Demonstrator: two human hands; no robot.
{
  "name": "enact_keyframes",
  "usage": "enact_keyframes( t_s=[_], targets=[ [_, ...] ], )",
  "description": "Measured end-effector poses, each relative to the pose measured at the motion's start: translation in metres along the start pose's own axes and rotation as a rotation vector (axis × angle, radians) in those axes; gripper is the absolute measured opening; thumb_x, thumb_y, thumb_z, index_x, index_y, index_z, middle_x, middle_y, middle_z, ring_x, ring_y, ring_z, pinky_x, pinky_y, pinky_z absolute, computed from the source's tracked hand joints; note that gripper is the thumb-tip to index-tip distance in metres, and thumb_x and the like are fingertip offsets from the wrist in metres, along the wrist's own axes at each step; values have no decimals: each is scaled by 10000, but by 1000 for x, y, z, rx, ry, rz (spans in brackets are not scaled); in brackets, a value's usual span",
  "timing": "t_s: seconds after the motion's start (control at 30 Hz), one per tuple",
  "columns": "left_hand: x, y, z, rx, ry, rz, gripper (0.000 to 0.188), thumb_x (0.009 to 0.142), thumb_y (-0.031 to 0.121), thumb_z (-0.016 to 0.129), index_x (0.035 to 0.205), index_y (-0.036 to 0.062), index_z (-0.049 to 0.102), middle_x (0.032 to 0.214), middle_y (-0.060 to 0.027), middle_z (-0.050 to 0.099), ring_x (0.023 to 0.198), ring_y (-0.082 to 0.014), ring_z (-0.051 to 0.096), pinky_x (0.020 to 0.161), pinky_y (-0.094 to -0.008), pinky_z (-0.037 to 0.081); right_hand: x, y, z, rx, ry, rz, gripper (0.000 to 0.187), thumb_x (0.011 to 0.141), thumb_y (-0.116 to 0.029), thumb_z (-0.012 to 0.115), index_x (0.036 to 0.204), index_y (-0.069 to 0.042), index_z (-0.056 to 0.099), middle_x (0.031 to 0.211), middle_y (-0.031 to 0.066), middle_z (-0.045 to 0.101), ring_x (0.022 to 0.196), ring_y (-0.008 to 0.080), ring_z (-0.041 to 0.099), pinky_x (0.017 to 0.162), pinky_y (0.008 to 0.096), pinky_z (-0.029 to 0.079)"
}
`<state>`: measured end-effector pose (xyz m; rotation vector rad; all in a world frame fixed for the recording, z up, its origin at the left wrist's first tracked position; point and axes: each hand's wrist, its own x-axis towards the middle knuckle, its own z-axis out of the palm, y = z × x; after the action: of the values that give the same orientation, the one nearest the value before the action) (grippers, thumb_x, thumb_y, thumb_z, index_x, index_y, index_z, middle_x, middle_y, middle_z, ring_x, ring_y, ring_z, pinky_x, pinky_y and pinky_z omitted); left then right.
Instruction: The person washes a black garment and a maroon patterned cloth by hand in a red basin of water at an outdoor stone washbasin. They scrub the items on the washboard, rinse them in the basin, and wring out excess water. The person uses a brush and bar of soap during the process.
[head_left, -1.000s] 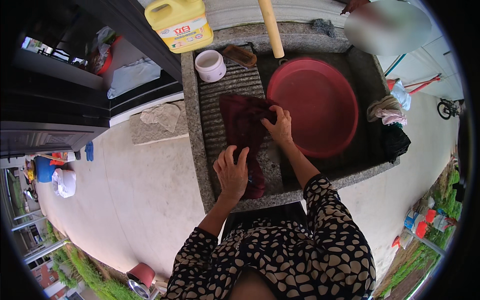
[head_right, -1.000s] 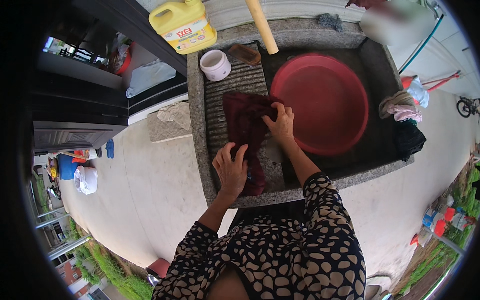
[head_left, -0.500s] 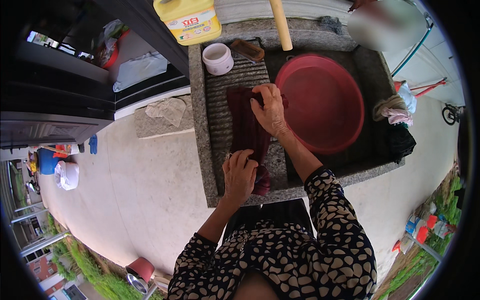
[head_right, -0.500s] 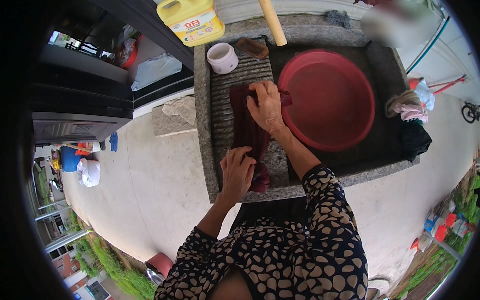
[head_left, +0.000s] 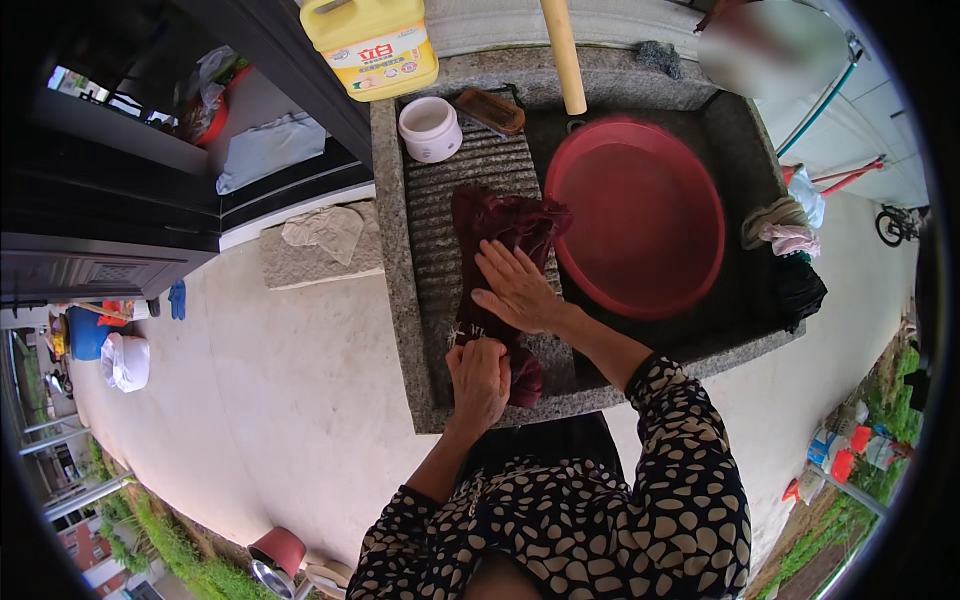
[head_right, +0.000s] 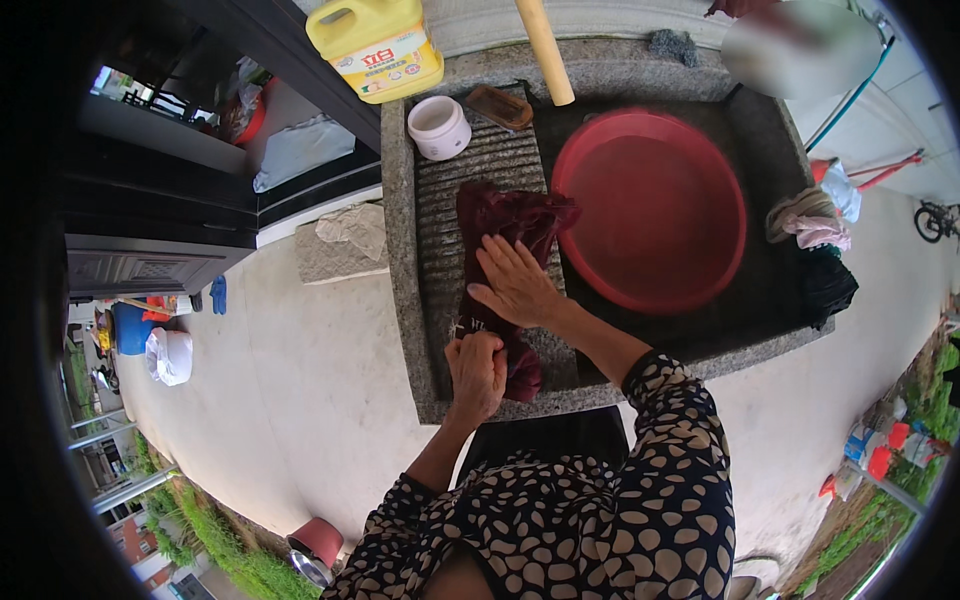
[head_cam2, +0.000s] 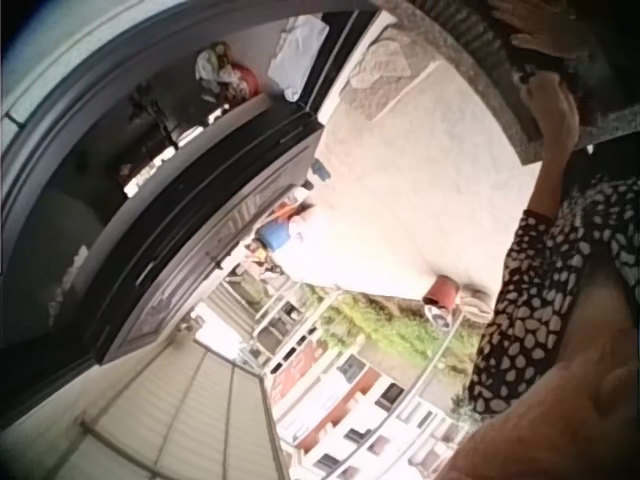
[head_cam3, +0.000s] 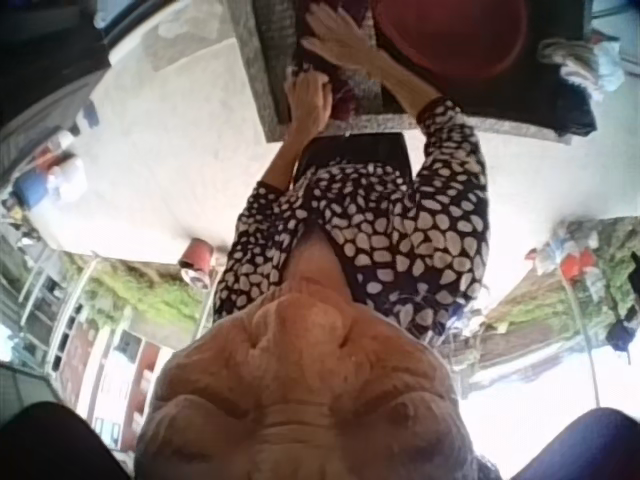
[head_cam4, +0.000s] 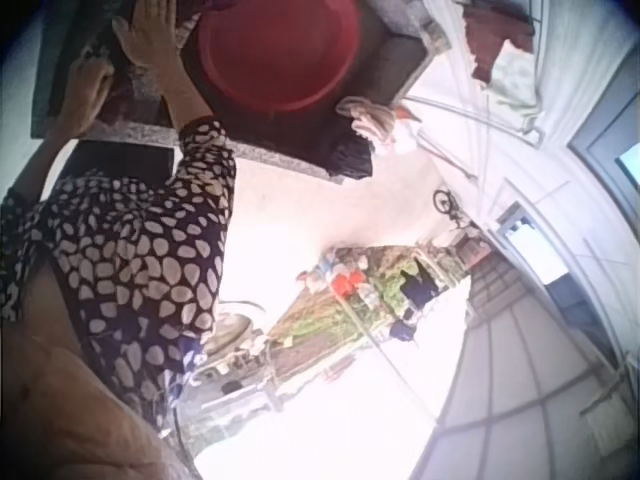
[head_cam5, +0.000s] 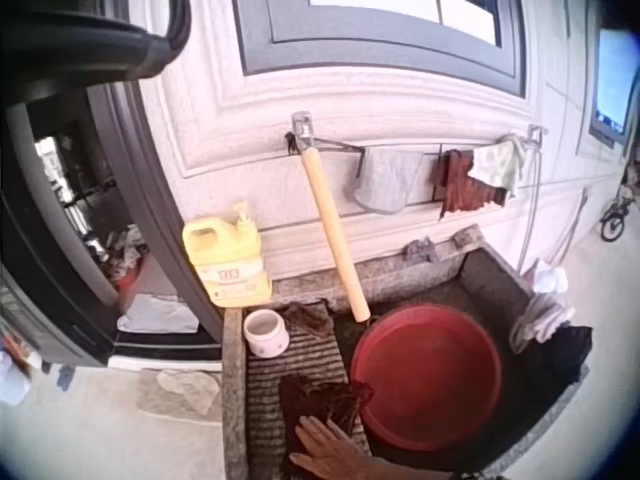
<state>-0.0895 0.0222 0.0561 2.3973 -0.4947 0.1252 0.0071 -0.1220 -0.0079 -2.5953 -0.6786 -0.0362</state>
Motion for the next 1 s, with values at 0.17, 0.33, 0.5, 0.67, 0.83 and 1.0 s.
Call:
enact_keyframes(
  t_s=[0.17, 0.33, 0.5, 0.67, 0.83, 1.0],
  targets=[
    [-1, 1, 0, -51, -22, 18, 241, 766, -13, 621, 924, 95, 476, 876, -42, 545, 824, -221, 527, 817, -377, 316, -10, 31, -29, -210, 0, 83, 663, 951, -514, 343, 1395, -21, 350, 1469, 165, 307, 1382, 283, 248, 1119, 480, 184],
    [4, 6, 6, -55, -18, 39, 241, 764, -20, 623, 924, 91, 481, 883, -45, 554, 817, -224, 529, 816, -376, 318, 27, 76, -8, -221, 259, 432, 672, 949, -517, 349, 1386, -6, 366, 1468, 172, 306, 1379, 284, 258, 1113, 507, 178],
    [3, -1, 0, 9, -29, 14, 236, 752, 1, 653, 911, 85, 499, 875, -37, 573, 807, -216, 542, 800, -360, 326, -38, -11, -19, -100, 41, 104, 692, 947, -506, 369, 1384, 30, 351, 1480, 175, 284, 1379, 303, 256, 1105, 513, 199],
    [5, 0, 3, -106, 6, 38, 249, 760, -24, 636, 929, 85, 490, 914, -51, 586, 818, -221, 543, 816, -364, 320, -5, 56, -23, -238, 173, 317, 650, 945, -479, 402, 1400, -18, 341, 1473, 184, 292, 1376, 330, 254, 1096, 507, 233],
    [0, -4, 2, -165, 42, 62, 253, 776, -32, 625, 950, 80, 480, 937, -67, 589, 825, -230, 547, 820, -371, 324, 32, 94, -3, -11, 413, 787, 351, 915, -316, 540, 1114, -30, 580, 1220, 160, 522, 1073, 302, 508, 827, 445, 461],
    [-5, 2, -10, -112, 200, 132, 278, 776, -22, 627, 983, 86, 475, 958, -78, 586, 844, -239, 563, 805, -391, 343, 54, 92, -49, 1015, 778, 625, 191, 896, -194, 578, 855, -13, 624, 654, 77, 574, 596, 166, 504, 632, 319, 420]
  ],
)
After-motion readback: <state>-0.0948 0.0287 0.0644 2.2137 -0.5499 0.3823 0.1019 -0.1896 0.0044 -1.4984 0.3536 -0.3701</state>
